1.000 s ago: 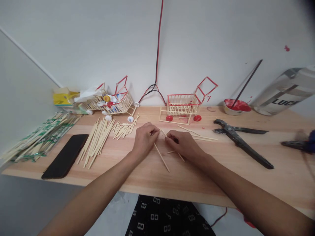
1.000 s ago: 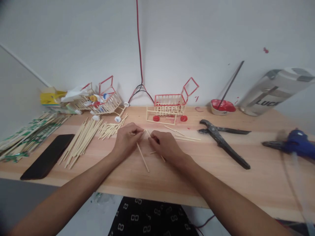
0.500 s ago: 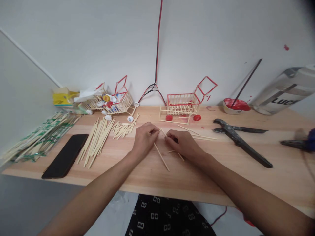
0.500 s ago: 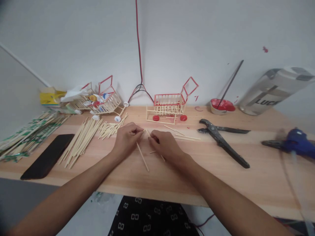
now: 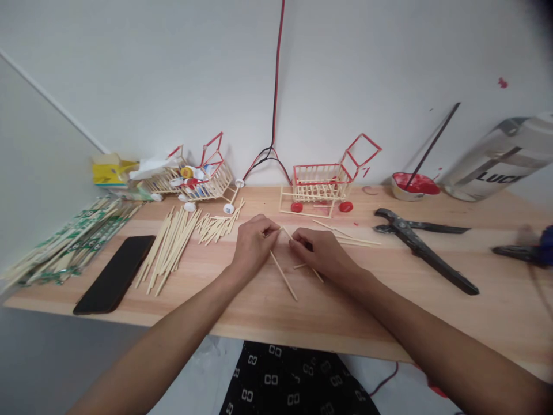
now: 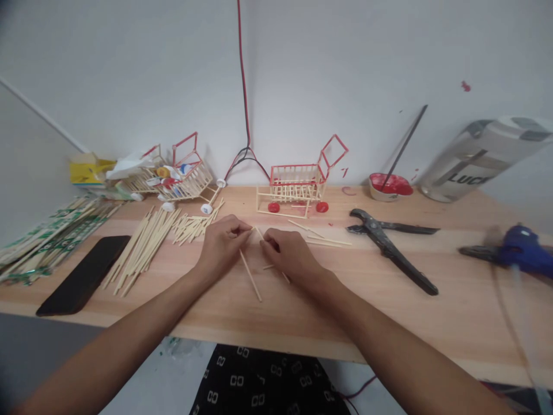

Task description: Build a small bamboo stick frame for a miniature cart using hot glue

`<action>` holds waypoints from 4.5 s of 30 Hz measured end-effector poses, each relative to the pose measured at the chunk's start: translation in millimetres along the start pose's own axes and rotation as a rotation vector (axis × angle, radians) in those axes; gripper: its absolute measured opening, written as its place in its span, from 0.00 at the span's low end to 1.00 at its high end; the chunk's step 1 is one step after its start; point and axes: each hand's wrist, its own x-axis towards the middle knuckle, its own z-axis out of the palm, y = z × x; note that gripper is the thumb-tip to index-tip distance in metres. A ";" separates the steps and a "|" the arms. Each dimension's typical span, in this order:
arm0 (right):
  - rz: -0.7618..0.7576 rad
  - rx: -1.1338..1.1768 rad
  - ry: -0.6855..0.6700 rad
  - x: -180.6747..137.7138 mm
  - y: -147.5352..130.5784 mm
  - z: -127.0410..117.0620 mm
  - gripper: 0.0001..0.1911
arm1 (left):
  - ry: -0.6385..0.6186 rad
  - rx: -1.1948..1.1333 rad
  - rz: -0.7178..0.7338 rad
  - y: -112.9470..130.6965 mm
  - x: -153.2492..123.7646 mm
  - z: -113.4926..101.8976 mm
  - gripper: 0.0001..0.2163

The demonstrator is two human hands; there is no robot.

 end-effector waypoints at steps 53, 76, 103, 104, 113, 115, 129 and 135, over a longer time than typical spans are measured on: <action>0.034 -0.011 -0.014 1.0 -0.8 -1.9 0.09 | -0.135 -0.179 -0.260 -15.1 4.1 -1.7 0.06; 0.009 -0.010 -0.013 0.2 1.4 -1.5 0.10 | -0.090 -0.109 -0.143 -9.2 2.5 -1.2 0.06; 0.017 -0.006 -0.007 0.2 1.0 -1.8 0.09 | -0.067 -0.056 -0.129 -4.8 1.6 -3.3 0.04; 0.017 -0.005 -0.006 0.4 0.8 -1.9 0.09 | -0.066 -0.057 -0.121 -5.6 1.4 -2.9 0.05; 0.010 -0.003 -0.002 0.3 1.7 -1.2 0.10 | -0.069 -0.035 -0.104 -3.0 1.6 -3.0 0.06; 0.010 0.002 -0.006 0.1 2.0 -1.2 0.10 | -0.066 -0.033 -0.105 -2.4 1.6 -3.2 0.06; 0.003 0.009 0.002 -1.2 1.5 -2.2 0.10 | -0.052 -0.101 -0.160 -2.3 1.8 -3.8 0.12; -0.004 0.008 0.003 -0.4 1.4 -2.0 0.09 | -0.039 -0.093 -0.165 -0.6 1.8 -3.8 0.10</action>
